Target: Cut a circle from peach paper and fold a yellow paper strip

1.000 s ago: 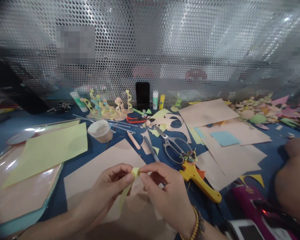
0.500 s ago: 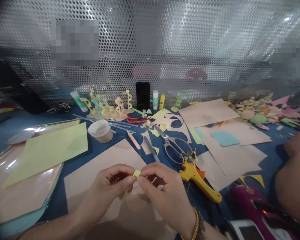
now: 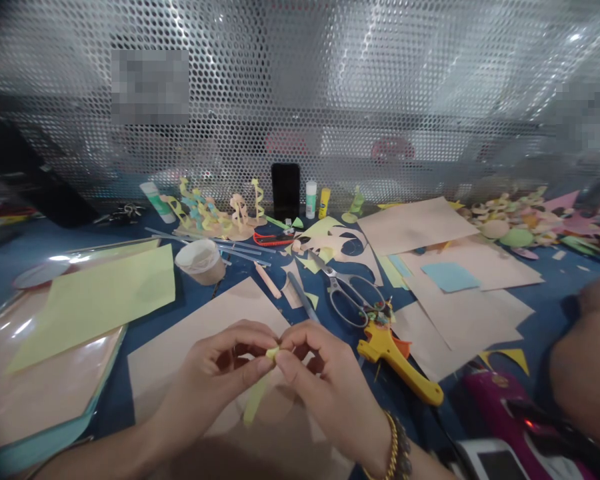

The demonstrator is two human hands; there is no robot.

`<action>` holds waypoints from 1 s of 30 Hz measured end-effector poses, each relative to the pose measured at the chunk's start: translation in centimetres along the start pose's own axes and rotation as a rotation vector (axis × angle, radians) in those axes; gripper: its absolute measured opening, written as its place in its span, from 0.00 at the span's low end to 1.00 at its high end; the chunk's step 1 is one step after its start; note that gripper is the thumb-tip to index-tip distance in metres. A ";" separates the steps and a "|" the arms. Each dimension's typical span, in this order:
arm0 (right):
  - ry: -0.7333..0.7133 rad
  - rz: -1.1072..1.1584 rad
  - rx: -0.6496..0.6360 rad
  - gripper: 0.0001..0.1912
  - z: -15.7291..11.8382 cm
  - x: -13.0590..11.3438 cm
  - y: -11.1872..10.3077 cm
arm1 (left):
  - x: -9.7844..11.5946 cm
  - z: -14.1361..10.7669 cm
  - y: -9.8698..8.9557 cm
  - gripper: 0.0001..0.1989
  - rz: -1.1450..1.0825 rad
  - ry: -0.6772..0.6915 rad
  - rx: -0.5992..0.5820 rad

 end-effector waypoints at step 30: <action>0.272 0.084 -0.043 0.14 0.9 3.1 0.6 | -4.1 -1.3 -0.3 0.11 -0.061 -0.256 0.006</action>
Point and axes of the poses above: each hand's wrist, its own z-axis towards the middle knuckle, its own y-axis out of the palm, x = y × z, the point moved 9 cm from there along z, towards the middle knuckle, and after that the axes turned 12 degrees about y, right-handed, at the moved point
